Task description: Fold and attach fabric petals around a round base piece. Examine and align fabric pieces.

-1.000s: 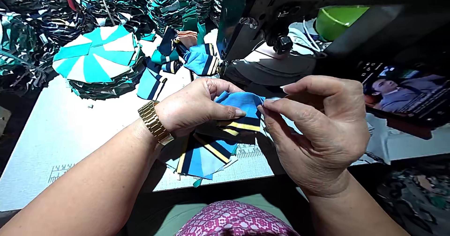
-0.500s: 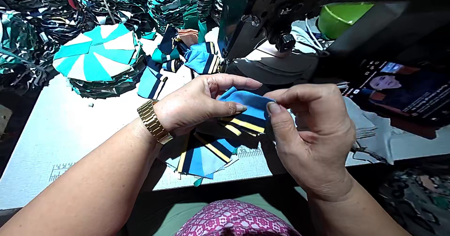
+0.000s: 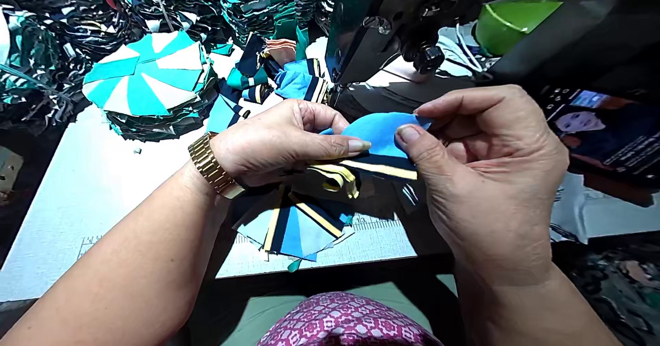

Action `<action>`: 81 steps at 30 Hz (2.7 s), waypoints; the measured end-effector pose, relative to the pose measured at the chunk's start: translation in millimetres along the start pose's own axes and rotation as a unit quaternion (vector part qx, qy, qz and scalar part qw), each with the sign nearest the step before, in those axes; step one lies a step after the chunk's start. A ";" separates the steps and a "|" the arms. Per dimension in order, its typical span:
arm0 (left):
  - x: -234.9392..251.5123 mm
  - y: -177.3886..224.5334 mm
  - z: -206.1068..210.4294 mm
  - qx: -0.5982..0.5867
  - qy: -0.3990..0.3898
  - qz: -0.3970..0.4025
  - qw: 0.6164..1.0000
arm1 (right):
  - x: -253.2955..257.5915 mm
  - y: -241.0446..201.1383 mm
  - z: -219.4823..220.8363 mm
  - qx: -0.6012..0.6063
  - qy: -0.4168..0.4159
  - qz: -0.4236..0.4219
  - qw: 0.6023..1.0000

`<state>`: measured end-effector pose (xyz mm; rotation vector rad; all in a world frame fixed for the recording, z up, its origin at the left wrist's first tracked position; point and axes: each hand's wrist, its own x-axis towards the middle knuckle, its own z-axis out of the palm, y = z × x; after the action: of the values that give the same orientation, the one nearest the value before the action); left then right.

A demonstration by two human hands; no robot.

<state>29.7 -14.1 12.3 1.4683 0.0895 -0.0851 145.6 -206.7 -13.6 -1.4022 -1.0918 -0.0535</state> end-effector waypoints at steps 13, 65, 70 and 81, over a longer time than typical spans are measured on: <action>-3.5 5.0 -4.4 0.095 0.035 0.024 0.995 | -0.8 -0.8 -3.3 0.068 -0.033 0.114 0.991; -2.2 1.4 -0.6 0.002 -0.025 0.008 1.000 | -14.6 1.0 -12.3 0.128 -0.043 0.097 0.986; -2.4 -0.8 -2.8 0.026 -0.041 0.015 0.999 | -15.0 1.9 -10.5 0.155 -0.034 0.114 0.981; -5.9 -4.7 -5.0 0.079 0.041 0.032 0.995 | -5.3 -16.9 -5.7 0.070 -0.081 0.031 0.994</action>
<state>23.2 -9.5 7.8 1.6326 0.1034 0.0202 135.6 -218.3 -3.0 -1.3313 -1.1609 0.1812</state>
